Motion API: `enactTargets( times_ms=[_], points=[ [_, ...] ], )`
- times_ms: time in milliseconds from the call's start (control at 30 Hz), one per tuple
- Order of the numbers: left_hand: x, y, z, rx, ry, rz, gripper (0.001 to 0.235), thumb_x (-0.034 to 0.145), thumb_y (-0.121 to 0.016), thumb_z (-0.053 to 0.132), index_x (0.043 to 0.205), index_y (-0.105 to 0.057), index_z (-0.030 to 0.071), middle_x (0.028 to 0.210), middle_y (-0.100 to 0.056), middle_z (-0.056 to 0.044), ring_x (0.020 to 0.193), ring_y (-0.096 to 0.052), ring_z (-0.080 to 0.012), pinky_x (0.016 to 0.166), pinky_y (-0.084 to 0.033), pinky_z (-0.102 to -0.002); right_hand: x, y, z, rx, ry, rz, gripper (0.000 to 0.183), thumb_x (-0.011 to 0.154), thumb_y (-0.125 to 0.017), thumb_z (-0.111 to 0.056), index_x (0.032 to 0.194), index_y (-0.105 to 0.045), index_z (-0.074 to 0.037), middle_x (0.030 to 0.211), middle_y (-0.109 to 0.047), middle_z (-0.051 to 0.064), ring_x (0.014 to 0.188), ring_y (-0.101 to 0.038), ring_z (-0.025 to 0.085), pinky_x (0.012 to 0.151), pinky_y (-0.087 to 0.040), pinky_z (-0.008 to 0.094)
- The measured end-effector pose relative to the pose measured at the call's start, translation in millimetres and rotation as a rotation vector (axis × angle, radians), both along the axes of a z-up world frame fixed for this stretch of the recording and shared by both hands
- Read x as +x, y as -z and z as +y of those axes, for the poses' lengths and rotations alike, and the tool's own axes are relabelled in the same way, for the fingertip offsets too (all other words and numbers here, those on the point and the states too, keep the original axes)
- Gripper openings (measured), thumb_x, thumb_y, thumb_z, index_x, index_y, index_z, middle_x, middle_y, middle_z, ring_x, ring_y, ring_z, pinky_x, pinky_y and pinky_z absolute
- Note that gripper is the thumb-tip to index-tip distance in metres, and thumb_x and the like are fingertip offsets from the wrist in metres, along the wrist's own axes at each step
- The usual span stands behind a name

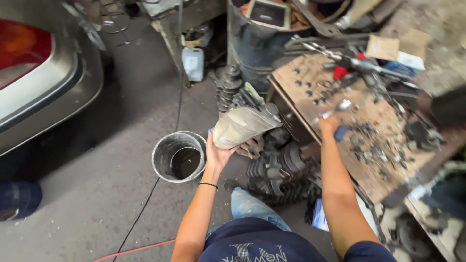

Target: Cleaning carburetor components in an ultrasonic cleaner and assembling the unit at a workbench.

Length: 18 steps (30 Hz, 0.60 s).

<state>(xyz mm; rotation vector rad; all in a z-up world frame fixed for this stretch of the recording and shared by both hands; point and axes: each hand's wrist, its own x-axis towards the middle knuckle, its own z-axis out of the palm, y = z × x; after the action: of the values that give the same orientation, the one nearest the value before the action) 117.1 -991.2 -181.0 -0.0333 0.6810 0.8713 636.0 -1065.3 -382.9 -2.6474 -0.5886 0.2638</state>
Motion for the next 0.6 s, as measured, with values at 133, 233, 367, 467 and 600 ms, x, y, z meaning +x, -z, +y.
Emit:
enactTargets(
  times_ms=[133, 233, 367, 467, 600],
  points=[
    [2.3, -9.7, 46.4, 0.059, -0.063, -0.066, 0.078, 0.086, -0.064, 0.059, 0.148, -0.035, 0.020, 0.153, -0.036, -0.016, 0.137, -0.037, -0.0480, 0.104, -0.030, -0.075, 15.0, 35.0, 14.0, -0.164, 0.288, 0.005, 0.059, 0.084, -0.075, -0.049, 0.116, -0.069, -0.001, 0.111, -0.070, 0.018, 0.105, -0.068, 0.030, 0.084, -0.056, 0.040],
    [5.1, -23.4, 75.2, 0.086, -0.116, -0.085, 0.073, 0.089, -0.063, 0.056, 0.145, -0.039, 0.018, 0.150, -0.040, -0.018, 0.134, -0.040, -0.0486, 0.102, -0.033, -0.075, -5.5, 11.5, 37.5, -0.262, 0.661, 0.075, 0.035, 0.089, -0.073, -0.035, 0.114, -0.070, -0.011, 0.113, -0.068, 0.014, 0.102, -0.069, 0.028, 0.082, -0.057, 0.049],
    [-8.6, -26.6, 105.3, 0.102, -0.173, -0.108, 0.074, 0.089, -0.062, 0.057, 0.146, -0.037, 0.017, 0.151, -0.039, -0.019, 0.135, -0.039, -0.0489, 0.102, -0.033, -0.074, -3.0, -2.1, 31.1, -0.238, 0.606, 0.019, 0.030, 0.086, -0.076, -0.028, 0.108, -0.074, -0.007, 0.101, -0.072, 0.015, 0.091, -0.072, 0.032, 0.075, -0.058, 0.047],
    [-23.4, -28.7, 120.7, 0.110, -0.226, -0.113, 0.079, 0.087, -0.063, 0.059, 0.148, -0.035, 0.017, 0.153, -0.036, -0.020, 0.136, -0.036, -0.0503, 0.103, -0.028, -0.077, 16.6, 3.2, 23.2, -0.185, 0.442, -0.054, 0.052, 0.079, -0.083, -0.051, 0.104, -0.075, -0.007, 0.095, -0.073, 0.016, 0.087, -0.072, 0.034, 0.068, -0.059, 0.047],
    [-57.1, -18.7, 132.2, 0.111, -0.283, -0.119, 0.076, 0.087, -0.065, 0.058, 0.145, -0.039, 0.016, 0.146, -0.044, -0.019, 0.130, -0.045, -0.0474, 0.100, -0.033, -0.077, 8.8, -13.1, 8.1, -0.210, 0.192, -0.021, 0.037, 0.081, -0.071, -0.031, 0.103, -0.073, -0.002, 0.097, -0.072, 0.017, 0.098, -0.069, 0.036, 0.080, -0.056, 0.049]
  ],
)
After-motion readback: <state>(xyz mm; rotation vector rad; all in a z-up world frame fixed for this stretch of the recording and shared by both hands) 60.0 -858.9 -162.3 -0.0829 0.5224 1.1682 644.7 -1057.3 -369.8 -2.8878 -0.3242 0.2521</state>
